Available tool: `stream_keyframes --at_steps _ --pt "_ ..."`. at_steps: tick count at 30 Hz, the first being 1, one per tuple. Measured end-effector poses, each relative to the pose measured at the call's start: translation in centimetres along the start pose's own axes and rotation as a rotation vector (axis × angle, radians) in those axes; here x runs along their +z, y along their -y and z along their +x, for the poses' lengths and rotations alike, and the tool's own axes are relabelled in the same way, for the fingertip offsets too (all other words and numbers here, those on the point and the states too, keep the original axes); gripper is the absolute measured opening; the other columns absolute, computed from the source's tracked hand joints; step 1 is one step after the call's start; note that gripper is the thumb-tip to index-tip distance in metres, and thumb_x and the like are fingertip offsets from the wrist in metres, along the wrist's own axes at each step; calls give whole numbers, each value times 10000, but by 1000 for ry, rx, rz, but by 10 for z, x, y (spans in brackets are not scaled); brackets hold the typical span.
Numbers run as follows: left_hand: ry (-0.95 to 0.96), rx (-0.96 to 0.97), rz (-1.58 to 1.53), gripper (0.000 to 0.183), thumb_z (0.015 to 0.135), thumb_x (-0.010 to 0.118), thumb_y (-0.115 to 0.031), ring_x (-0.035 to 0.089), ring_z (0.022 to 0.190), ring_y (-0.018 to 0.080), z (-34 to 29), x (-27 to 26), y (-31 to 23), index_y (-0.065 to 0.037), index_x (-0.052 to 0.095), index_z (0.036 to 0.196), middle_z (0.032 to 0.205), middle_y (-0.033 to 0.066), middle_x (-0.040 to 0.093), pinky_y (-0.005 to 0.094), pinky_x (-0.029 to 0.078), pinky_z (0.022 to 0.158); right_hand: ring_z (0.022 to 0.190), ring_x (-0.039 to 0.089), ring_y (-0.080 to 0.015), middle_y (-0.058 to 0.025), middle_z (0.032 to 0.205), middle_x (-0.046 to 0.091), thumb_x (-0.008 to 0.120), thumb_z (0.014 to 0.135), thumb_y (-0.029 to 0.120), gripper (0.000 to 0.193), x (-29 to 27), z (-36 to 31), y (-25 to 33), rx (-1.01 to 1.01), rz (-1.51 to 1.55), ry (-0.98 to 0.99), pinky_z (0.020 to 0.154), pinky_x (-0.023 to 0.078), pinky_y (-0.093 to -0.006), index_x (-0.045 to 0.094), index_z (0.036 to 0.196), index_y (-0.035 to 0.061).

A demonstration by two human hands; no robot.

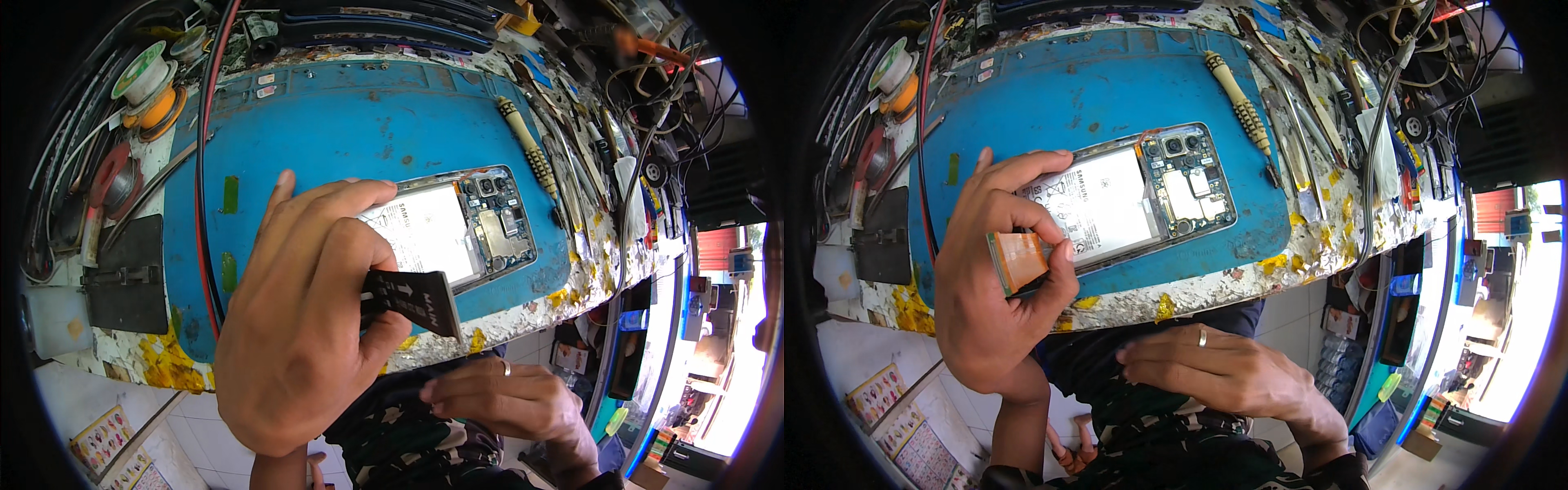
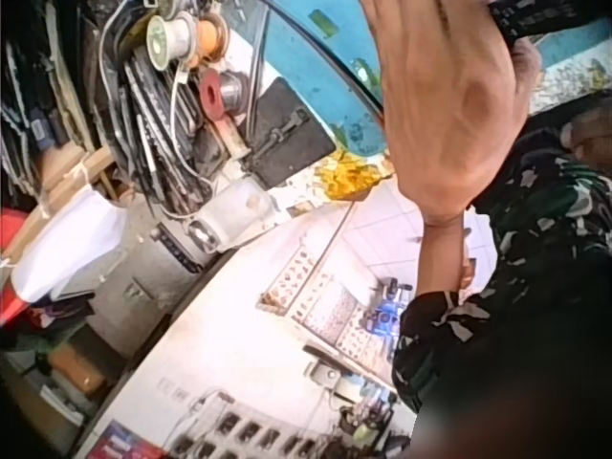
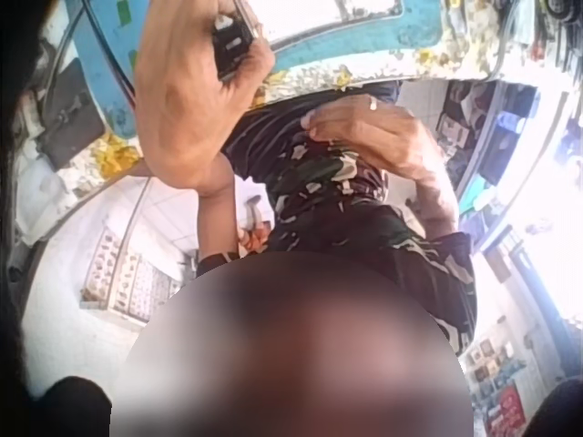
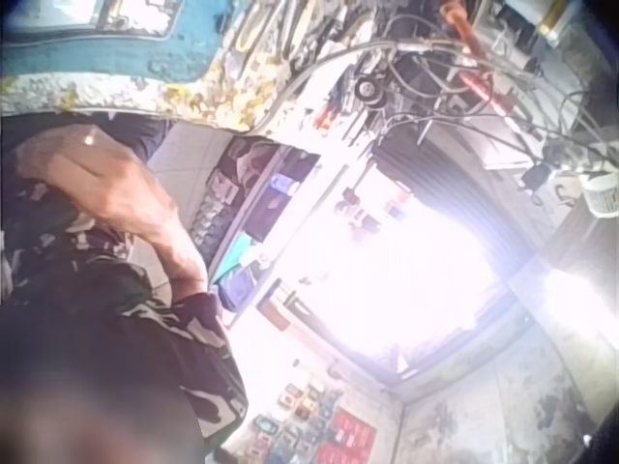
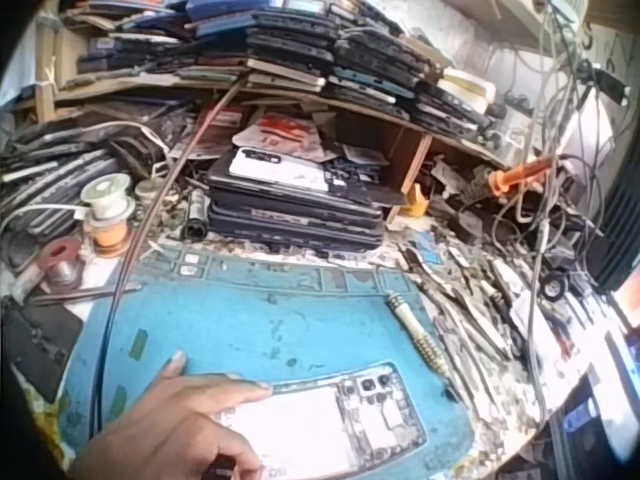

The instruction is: The person disassembles a smartphone, removes the battery, and uses a plastic pry tool and tweezers to manipulate internal components and ribbon cables. The person repositions the battery and ribbon cable multiple times while working on the device.

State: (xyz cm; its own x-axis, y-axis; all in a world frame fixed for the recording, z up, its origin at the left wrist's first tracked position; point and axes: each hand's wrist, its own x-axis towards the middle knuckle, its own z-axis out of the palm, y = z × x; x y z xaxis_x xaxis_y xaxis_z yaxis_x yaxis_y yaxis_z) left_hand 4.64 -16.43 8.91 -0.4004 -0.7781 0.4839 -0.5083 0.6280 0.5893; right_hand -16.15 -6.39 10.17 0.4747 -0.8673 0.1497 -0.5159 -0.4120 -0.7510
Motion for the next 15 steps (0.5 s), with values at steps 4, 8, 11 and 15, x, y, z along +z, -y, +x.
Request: stream_keyframes --at_steps 4,8,11,15 --pt "2 -3 -6 200 779 708 -69 651 1071 378 0 0 -1 -60 547 896 1185 166 670 603 366 1093 752 731 -128 -61 811 748 862 706 100 194 -18 4 12 31 -159 -43 604 545 -228 733 845 61" --pt "2 -11 -6 210 754 704 -38 648 1080 371 0 -1 -2 -57 549 893 1185 165 667 600 364 1096 735 684 -162 -72 910 679 822 785 87 208 -21 31 6 235 -318 -292 601 532 -287 745 979 88" --pt "10 -18 -12 232 729 699 -8 642 1099 361 1 -2 -3 -59 547 897 1189 163 662 596 360 1103 629 516 -67 -22 814 640 825 737 6 223 -19 54 -1 275 -367 -383 548 392 -226 771 946 64" --pt "8 -31 -34 270 704 694 28 634 1121 353 1 -1 -4 -63 539 906 1198 161 654 594 353 1110 638 502 -69 -14 805 643 819 742 0 220 -18 70 0 289 -336 -428 561 385 -230 771 949 56"
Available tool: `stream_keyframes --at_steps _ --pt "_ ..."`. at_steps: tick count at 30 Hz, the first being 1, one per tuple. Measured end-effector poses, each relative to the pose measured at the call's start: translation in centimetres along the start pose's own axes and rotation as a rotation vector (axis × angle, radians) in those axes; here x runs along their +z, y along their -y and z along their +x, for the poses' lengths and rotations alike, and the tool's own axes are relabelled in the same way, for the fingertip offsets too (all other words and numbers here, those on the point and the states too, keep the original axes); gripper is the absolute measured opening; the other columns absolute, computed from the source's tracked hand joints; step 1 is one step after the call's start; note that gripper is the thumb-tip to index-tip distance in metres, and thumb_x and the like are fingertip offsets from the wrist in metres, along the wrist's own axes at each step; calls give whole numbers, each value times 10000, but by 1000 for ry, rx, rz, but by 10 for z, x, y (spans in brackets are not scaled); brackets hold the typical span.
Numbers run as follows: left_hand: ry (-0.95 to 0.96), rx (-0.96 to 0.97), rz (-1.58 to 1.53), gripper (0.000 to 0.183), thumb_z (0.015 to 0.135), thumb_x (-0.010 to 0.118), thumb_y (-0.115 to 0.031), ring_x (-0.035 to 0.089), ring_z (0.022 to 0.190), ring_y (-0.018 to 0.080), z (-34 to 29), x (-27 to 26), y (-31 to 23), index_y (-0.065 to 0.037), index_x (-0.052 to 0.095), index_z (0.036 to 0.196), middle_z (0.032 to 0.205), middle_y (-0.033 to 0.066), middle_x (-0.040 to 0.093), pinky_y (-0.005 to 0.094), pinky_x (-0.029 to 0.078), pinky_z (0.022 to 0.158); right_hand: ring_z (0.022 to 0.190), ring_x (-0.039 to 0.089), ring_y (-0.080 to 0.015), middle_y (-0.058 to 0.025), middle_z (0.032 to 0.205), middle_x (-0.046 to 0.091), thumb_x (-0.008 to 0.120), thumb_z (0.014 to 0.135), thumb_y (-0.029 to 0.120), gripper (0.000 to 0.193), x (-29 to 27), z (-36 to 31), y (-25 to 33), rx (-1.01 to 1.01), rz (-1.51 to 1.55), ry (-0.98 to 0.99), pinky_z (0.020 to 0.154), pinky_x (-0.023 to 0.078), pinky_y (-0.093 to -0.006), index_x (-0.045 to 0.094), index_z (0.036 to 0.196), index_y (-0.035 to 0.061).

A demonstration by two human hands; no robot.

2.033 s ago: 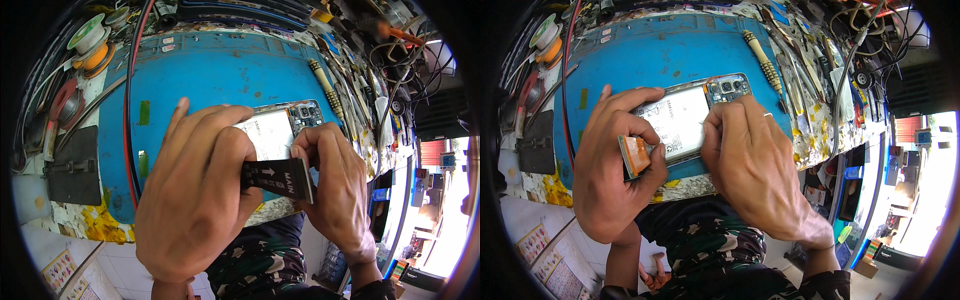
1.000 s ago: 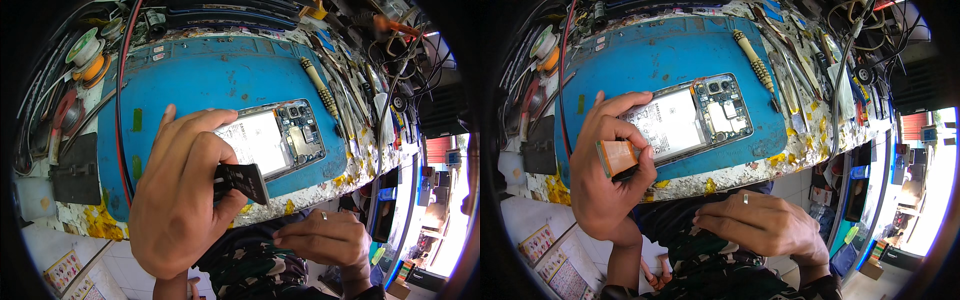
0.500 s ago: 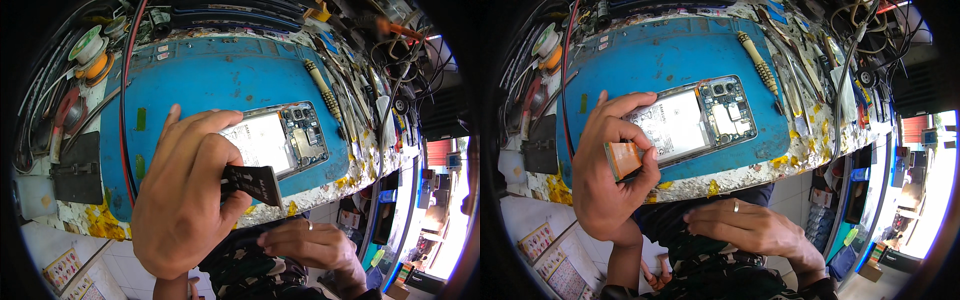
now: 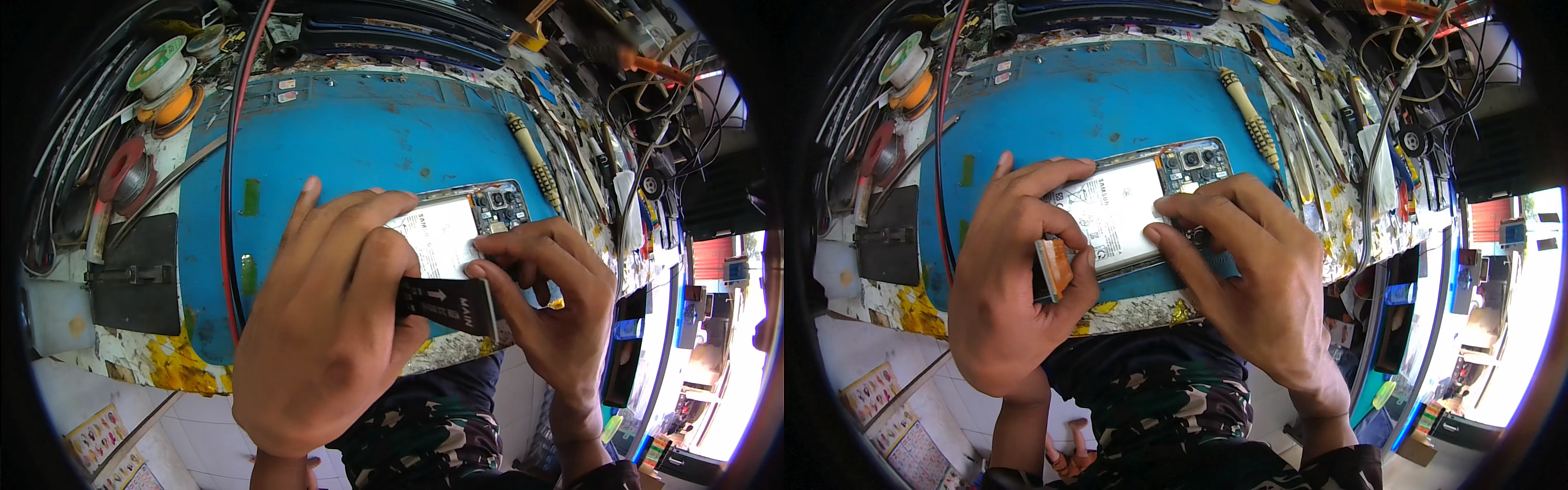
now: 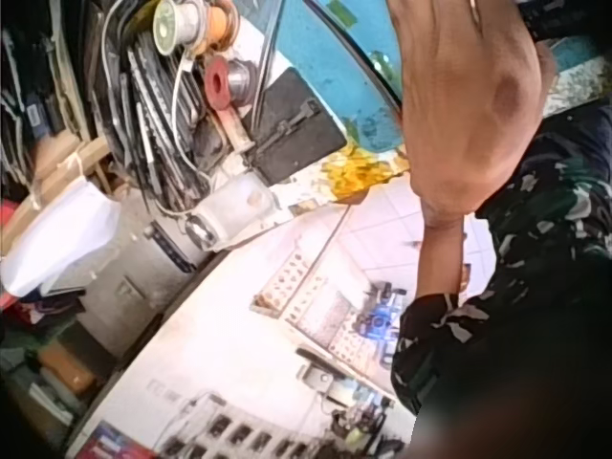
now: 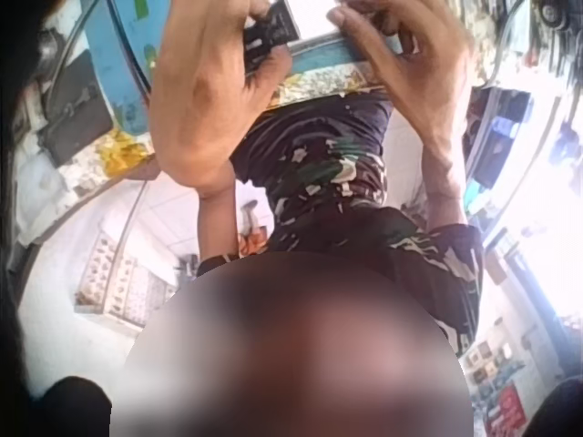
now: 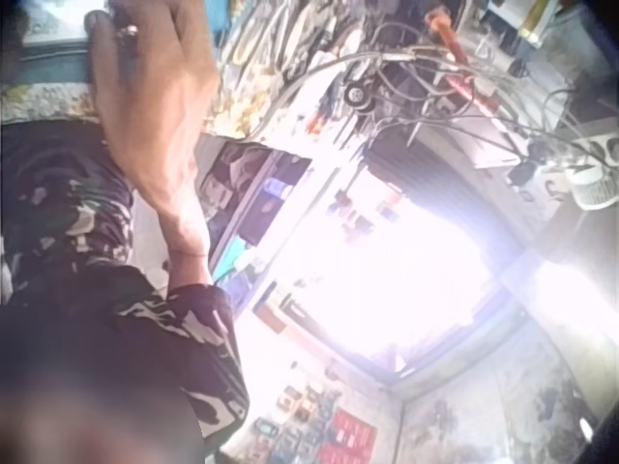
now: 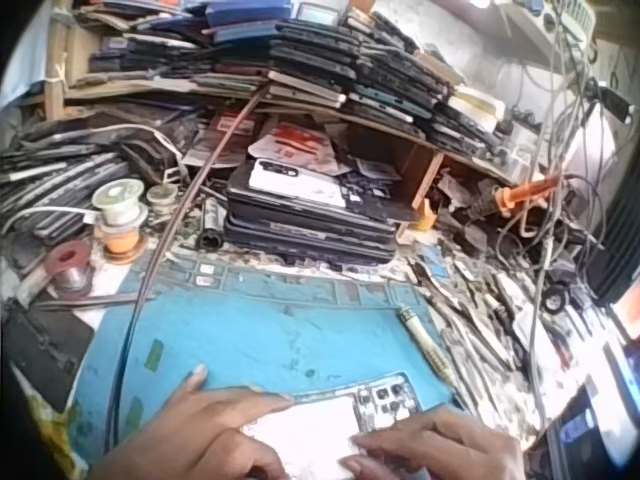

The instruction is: The person disassembles a smartphone, removes the battery, and uses a plastic pry tool and tweezers to manipulate internal components and ribbon cables. The person repositions the battery and ribbon cable multiple times while working on the device.

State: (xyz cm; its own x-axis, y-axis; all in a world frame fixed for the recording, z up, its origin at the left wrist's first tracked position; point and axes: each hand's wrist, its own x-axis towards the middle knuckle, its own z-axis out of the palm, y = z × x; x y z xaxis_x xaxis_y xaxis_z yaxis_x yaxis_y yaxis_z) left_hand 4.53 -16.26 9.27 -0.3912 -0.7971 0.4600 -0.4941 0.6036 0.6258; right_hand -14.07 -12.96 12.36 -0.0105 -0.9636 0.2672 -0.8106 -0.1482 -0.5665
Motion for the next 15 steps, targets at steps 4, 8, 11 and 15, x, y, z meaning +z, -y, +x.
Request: stream_keyframes --at_steps 4,8,11,15 --pt "4 -19 7 281 698 690 37 634 1121 354 -1 0 -1 -62 533 909 1205 160 650 598 351 1113 636 496 -68 -15 803 645 815 747 -2 205 -1 5 5 7 -11 20 564 388 -230 771 939 54" --pt "5 -20 8 282 694 692 33 635 1115 356 -1 0 -1 -61 535 909 1200 158 655 598 352 1113 627 501 -86 -29 798 638 793 773 -4 132 -3 7 7 -4 -38 44 568 403 -241 742 888 37" --pt "-1 -17 14 287 689 694 31 637 1108 357 -1 1 -1 -61 536 910 1200 155 659 593 353 1114 623 533 -125 -48 799 619 758 812 -2 99 -2 9 6 -60 -111 74 571 430 -268 679 868 18" --pt "-4 -12 23 290 685 697 30 638 1102 358 -2 1 -1 -61 536 908 1204 151 661 587 356 1115 644 592 -177 -67 813 582 704 867 6 119 4 4 4 -134 -291 101 595 475 -311 590 900 5"
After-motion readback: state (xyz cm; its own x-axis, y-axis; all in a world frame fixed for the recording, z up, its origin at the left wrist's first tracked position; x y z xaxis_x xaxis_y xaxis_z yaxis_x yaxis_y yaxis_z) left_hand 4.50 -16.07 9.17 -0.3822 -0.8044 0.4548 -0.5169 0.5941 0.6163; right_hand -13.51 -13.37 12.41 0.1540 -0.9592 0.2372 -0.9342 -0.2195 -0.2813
